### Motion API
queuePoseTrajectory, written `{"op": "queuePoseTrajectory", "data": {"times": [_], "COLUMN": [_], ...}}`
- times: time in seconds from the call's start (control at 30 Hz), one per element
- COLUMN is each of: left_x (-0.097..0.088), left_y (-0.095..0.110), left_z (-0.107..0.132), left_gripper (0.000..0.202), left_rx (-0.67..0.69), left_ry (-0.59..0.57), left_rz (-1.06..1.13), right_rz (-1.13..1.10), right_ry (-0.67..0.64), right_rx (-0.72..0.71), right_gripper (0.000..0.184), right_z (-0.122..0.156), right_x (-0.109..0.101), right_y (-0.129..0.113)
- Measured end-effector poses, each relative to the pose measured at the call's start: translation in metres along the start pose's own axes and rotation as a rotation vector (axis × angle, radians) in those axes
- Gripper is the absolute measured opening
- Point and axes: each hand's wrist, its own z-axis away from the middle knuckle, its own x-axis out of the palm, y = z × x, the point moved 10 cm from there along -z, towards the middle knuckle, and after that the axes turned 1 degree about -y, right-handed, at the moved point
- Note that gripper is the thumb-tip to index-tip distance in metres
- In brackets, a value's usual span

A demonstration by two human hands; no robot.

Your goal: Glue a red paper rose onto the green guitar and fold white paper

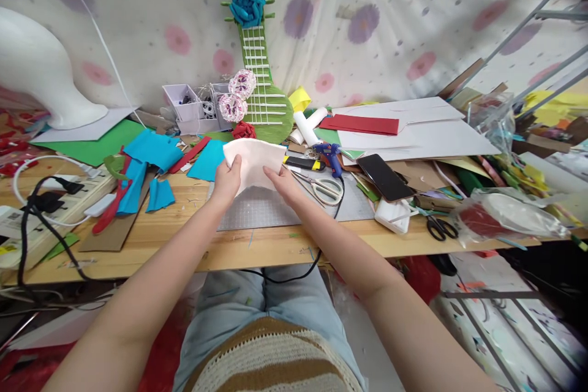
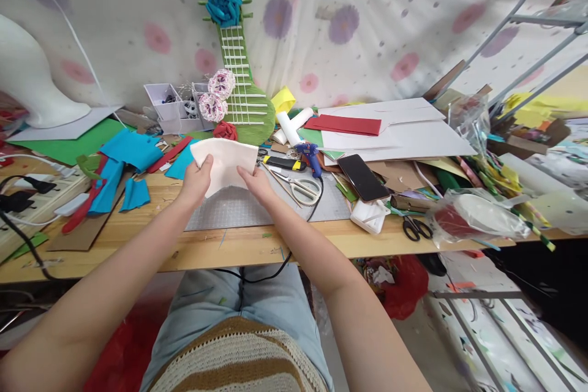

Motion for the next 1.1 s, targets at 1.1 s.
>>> {"op": "queuePoseTrajectory", "data": {"times": [1.1], "left_x": [-0.010], "left_y": [-0.014], "left_z": [0.024], "left_gripper": [0.036], "left_rx": [0.169], "left_ry": [0.061], "left_rz": [-0.107], "right_rz": [0.000], "right_ry": [0.122], "right_rx": [-0.095], "right_gripper": [0.043], "right_z": [-0.002], "right_x": [-0.005], "right_y": [0.025]}}
